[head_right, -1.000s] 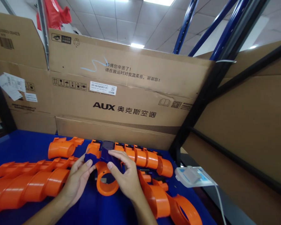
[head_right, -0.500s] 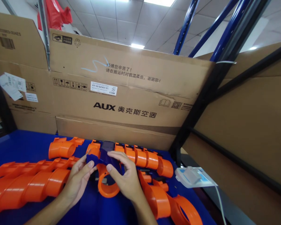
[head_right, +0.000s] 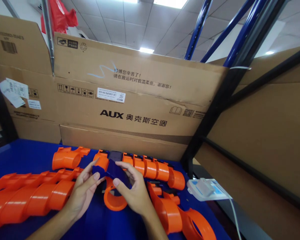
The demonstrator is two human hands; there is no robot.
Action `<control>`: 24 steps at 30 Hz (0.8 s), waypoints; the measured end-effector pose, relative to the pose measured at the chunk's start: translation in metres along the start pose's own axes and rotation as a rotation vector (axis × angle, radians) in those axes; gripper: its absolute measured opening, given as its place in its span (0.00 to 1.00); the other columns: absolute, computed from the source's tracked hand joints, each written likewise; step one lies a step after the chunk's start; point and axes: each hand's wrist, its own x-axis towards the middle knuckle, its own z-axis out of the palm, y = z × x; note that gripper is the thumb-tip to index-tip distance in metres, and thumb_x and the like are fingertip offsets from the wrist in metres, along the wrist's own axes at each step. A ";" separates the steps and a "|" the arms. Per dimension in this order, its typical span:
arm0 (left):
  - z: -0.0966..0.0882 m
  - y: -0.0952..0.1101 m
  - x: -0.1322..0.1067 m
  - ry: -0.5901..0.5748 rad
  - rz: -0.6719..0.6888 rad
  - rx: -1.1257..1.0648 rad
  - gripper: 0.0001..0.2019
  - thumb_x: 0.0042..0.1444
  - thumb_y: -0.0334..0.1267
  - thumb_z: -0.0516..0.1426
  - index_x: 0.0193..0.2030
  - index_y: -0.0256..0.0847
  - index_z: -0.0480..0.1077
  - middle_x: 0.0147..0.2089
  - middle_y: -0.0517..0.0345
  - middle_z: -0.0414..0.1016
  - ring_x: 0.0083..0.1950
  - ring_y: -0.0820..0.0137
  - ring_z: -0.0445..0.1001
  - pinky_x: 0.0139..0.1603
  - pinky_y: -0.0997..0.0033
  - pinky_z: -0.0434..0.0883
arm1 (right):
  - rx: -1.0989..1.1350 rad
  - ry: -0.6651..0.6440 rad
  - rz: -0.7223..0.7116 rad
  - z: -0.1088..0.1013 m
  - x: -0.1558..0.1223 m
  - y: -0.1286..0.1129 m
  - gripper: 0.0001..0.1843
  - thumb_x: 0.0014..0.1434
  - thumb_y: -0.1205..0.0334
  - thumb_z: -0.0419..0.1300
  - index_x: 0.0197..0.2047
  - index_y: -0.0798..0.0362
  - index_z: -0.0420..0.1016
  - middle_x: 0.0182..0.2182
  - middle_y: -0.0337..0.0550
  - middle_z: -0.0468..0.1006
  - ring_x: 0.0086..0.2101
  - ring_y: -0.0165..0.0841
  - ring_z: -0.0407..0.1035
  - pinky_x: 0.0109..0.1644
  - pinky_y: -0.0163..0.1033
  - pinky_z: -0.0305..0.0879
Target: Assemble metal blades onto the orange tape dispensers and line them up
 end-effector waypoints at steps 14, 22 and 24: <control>-0.006 -0.005 0.000 -0.095 0.026 0.058 0.28 0.52 0.39 0.68 0.61 0.47 0.72 0.65 0.51 0.73 0.70 0.52 0.64 0.69 0.56 0.61 | -0.584 0.052 -0.285 -0.005 -0.003 -0.001 0.41 0.51 0.51 0.73 0.66 0.45 0.68 0.50 0.52 0.80 0.48 0.51 0.75 0.52 0.54 0.74; -0.004 -0.002 0.007 -0.056 0.082 0.192 0.28 0.50 0.37 0.69 0.58 0.46 0.71 0.59 0.51 0.77 0.65 0.54 0.70 0.67 0.57 0.63 | -0.753 0.041 -0.395 -0.004 -0.004 0.008 0.38 0.54 0.51 0.71 0.67 0.43 0.67 0.45 0.50 0.79 0.44 0.47 0.75 0.49 0.53 0.75; -0.004 -0.001 0.006 -0.045 0.073 0.187 0.27 0.49 0.37 0.70 0.57 0.46 0.72 0.57 0.51 0.79 0.63 0.54 0.72 0.66 0.57 0.65 | -0.760 0.033 -0.396 -0.004 -0.004 0.009 0.38 0.55 0.51 0.70 0.67 0.43 0.67 0.45 0.50 0.79 0.44 0.47 0.75 0.48 0.53 0.75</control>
